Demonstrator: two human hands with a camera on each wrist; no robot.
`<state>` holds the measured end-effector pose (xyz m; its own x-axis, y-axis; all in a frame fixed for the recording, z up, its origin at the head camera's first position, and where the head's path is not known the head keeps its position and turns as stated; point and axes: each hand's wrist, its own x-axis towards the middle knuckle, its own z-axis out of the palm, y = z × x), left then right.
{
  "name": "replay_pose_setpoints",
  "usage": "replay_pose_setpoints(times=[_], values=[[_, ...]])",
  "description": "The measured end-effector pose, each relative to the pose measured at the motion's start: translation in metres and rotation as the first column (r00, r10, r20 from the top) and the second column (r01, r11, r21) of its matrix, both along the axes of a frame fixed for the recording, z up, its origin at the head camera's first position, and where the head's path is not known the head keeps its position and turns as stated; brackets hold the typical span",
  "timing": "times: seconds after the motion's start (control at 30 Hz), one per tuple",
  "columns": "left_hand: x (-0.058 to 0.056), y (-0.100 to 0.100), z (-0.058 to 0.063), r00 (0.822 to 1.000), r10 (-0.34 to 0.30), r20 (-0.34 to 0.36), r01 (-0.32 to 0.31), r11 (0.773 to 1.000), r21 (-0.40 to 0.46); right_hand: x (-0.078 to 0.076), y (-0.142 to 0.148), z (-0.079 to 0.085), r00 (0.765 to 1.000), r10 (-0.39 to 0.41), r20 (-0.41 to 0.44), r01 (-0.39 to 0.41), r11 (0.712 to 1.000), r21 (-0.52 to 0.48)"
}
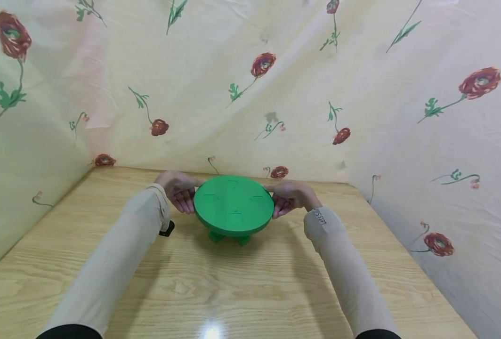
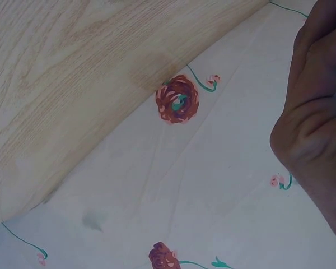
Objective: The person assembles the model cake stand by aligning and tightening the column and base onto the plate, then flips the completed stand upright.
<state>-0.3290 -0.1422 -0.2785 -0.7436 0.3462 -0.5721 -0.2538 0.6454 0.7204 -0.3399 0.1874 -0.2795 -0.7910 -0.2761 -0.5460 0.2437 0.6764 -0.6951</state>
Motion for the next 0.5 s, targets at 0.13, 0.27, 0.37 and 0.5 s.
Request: replay_pose_setpoints(times=[0.13, 0.27, 0.37, 0.5], values=[[0.0, 0.0, -0.001, 1.0, 0.011, -0.004, -0.011, 1.0, -0.002, -0.001, 0.0, -0.002, 1.0, 0.004, 0.0, -0.004, 1.0, 0.0], [-0.001, 0.001, -0.004, 0.999, 0.032, -0.02, -0.033, 0.999, -0.008, -0.003, 0.002, -0.003, 1.0, 0.006, -0.003, -0.006, 1.0, 0.0], [-0.001, 0.004, -0.006, 0.999, 0.04, -0.037, -0.04, 0.999, -0.017, -0.003, 0.005, -0.004, 1.0, 0.008, -0.015, -0.008, 1.0, -0.007], [0.002, 0.005, -0.009, 0.994, 0.033, -0.106, -0.036, 0.999, -0.03, 0.002, 0.011, -0.006, 0.999, 0.001, -0.034, -0.002, 0.999, -0.043]])
